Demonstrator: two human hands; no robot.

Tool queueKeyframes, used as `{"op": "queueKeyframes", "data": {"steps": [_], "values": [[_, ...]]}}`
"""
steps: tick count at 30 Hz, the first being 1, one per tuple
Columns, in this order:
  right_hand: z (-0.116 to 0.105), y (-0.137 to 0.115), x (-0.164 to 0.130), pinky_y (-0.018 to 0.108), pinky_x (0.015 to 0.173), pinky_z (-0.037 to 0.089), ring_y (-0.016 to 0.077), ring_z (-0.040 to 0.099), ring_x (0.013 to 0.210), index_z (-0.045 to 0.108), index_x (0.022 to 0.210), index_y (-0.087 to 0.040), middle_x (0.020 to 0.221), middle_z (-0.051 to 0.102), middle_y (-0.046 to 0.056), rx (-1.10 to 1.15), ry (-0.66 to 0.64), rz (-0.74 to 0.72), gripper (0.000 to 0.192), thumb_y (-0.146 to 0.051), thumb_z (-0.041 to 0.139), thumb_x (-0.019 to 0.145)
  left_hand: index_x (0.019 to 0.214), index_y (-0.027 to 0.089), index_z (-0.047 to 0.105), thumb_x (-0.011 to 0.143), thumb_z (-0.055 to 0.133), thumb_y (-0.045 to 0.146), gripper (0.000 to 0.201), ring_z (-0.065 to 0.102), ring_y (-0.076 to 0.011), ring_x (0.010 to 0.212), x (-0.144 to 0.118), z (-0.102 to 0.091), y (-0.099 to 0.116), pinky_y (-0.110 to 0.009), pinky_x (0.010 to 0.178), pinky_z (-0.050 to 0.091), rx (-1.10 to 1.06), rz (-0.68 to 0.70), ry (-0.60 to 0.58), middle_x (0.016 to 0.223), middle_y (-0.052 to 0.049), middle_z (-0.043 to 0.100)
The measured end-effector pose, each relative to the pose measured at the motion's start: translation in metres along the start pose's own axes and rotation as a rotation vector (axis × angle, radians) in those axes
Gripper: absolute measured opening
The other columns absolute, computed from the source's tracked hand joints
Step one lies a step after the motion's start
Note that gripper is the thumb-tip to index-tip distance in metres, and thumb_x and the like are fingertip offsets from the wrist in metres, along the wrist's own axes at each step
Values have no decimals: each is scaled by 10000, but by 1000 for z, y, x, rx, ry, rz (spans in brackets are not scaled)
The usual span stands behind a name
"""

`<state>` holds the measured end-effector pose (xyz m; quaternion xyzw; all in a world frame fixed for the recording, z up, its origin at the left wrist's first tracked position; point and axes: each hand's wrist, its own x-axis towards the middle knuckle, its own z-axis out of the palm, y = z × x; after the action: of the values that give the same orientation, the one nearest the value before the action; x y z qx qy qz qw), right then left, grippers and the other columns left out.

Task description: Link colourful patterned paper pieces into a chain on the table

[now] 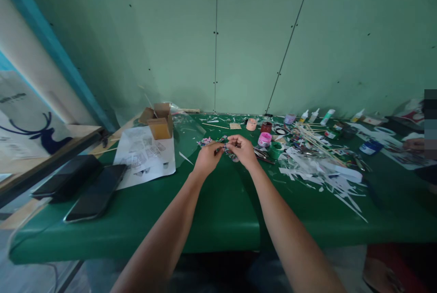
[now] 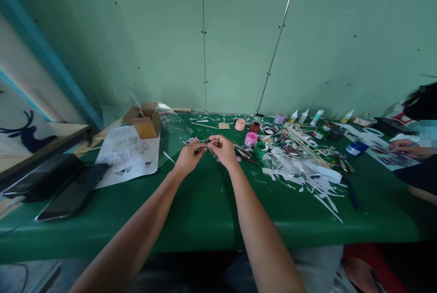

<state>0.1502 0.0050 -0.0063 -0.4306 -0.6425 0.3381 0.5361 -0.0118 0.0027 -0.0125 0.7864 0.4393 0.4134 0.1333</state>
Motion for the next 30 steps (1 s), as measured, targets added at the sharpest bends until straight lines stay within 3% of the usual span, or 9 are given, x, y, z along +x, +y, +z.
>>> {"op": "queueKeyframes", "data": {"steps": [4,9,11,14,17,22,26,30], "values": [[1,-1,-1,273,591,459,152,576,616,635,814,-187,747,647,31,-76,-60,30,202,-372,597,743,947,217,689,878,490,308,230,609,-153,742,0,-7,7,-238,673,426,85,-84,-60,855,-39,684],[3,-5,-3,264,591,469,149,580,627,576,791,-194,725,617,17,-115,27,20,153,-340,534,777,957,186,685,917,332,414,423,651,-265,866,1,-19,5,-334,723,463,433,-568,-38,905,-127,699],[4,-4,-3,265,584,479,153,597,638,573,804,-194,754,630,24,-101,28,48,143,-327,533,772,934,176,688,883,390,429,394,647,-301,913,0,-18,3,-371,748,472,530,-650,-109,963,-150,692],[4,-2,-3,266,570,492,159,618,640,594,823,-192,770,651,32,-101,15,90,146,-316,547,761,948,191,682,823,486,479,370,642,-307,942,-2,-10,3,-387,775,481,561,-617,-184,996,-133,689],[3,0,-3,255,535,490,163,628,642,642,888,-191,770,667,37,-117,-3,127,194,-308,550,763,990,210,665,772,567,450,339,641,-288,949,-2,-3,4,-379,797,482,560,-543,-178,1031,-106,684],[0,1,-2,248,519,486,163,634,630,674,891,-181,769,680,39,-128,-65,142,215,-314,549,777,929,225,682,811,539,362,231,636,-257,958,-2,1,1,-357,833,468,500,-496,-243,1012,-85,685],[-1,5,-1,262,541,497,157,619,616,692,877,-183,784,689,38,-132,-54,112,216,-317,548,788,1126,177,606,821,529,381,374,604,-285,1025,-2,4,2,-393,863,458,548,-462,-179,1149,-143,611],[-2,10,1,283,571,506,177,623,664,713,867,-186,816,708,45,-167,-16,105,201,-277,557,778,1091,148,613,840,498,437,400,606,-297,1003,3,8,7,-413,843,465,585,-504,-193,1150,-175,587]]}}
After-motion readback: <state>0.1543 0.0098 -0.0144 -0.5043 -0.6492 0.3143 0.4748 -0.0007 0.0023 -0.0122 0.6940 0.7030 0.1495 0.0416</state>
